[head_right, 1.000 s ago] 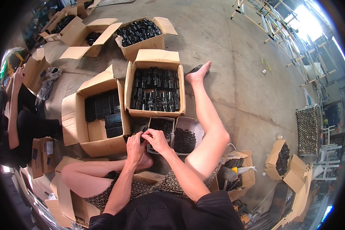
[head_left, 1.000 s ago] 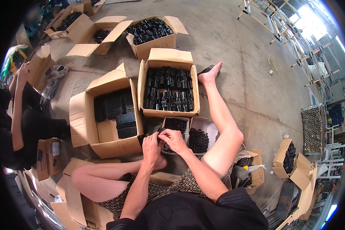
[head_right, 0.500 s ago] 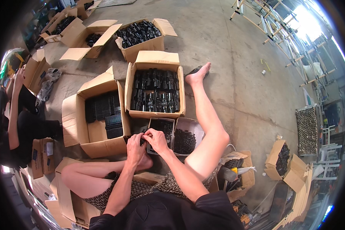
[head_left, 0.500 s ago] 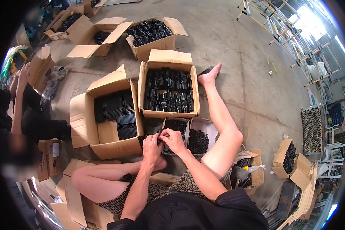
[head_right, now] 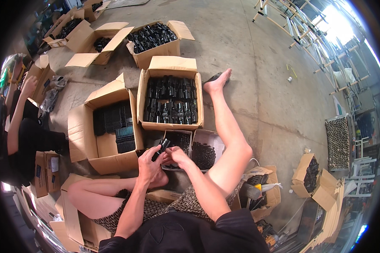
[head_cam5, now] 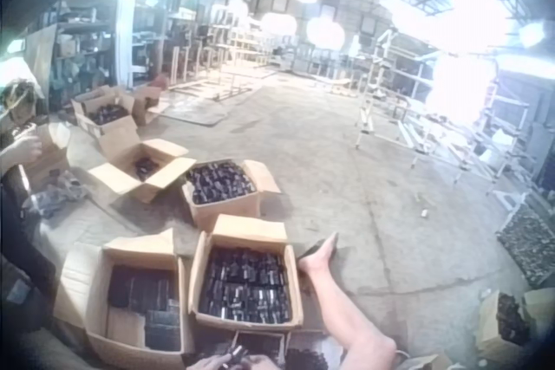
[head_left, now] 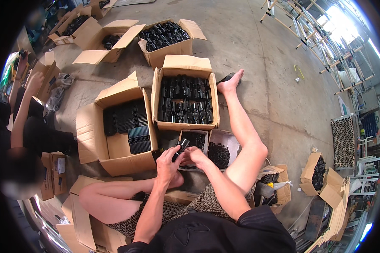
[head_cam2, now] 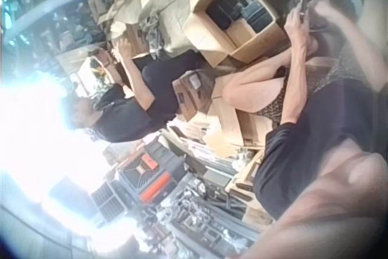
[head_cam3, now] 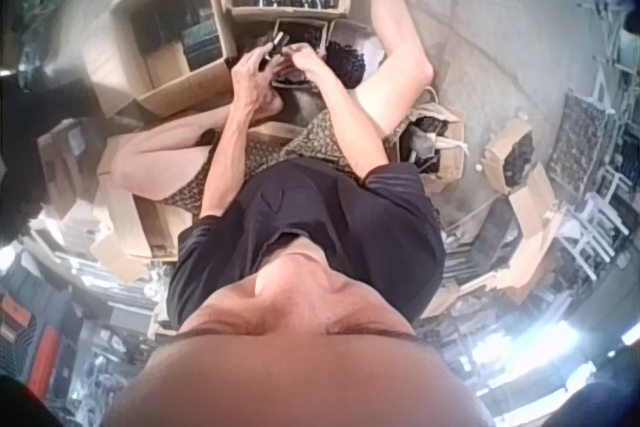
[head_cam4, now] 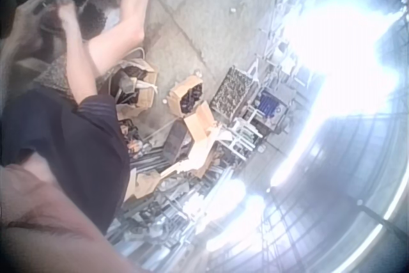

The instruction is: The person sits on the floor and sorts small black metal parts by moving them from a large box into a smaller cardboard box.

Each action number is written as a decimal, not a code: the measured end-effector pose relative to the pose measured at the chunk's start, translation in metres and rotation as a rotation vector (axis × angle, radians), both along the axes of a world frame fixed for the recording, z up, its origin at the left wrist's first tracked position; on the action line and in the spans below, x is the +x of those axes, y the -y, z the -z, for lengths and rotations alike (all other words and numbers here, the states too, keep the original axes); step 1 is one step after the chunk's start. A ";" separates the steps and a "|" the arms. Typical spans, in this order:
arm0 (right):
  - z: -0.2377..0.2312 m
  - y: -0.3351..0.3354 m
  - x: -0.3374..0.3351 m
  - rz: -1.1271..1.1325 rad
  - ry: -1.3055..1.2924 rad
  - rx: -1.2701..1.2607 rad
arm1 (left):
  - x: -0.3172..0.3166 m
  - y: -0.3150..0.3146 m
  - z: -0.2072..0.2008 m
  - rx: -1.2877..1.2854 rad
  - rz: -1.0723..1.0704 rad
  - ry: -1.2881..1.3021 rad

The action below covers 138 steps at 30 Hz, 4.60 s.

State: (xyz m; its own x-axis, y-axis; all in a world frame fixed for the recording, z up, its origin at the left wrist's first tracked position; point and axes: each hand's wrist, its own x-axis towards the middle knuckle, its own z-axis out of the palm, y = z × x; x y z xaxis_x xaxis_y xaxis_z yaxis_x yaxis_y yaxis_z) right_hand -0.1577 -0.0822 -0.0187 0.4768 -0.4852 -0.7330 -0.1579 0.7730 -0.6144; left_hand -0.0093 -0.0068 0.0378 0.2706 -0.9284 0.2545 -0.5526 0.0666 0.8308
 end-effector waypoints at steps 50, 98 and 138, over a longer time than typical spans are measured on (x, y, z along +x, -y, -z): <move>0.010 -0.031 0.040 0.408 0.207 -0.466 | 0.013 0.007 0.028 0.154 -0.274 -0.534; 0.058 0.032 -0.085 -0.297 -1.249 -0.834 | 0.021 0.008 0.072 0.358 -0.284 -1.182; -0.006 -0.002 0.019 0.011 -0.186 -0.781 | 0.008 0.010 0.069 0.345 -0.253 -1.243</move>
State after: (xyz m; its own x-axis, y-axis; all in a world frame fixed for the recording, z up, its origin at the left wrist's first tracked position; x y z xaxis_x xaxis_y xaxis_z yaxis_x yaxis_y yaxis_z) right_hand -0.1389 -0.0803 -0.0132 0.3723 -0.8947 -0.2467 -0.3058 0.1327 -0.9428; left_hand -0.0008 -0.0164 -0.0317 0.3257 -0.7847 -0.5274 0.6226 -0.2418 0.7443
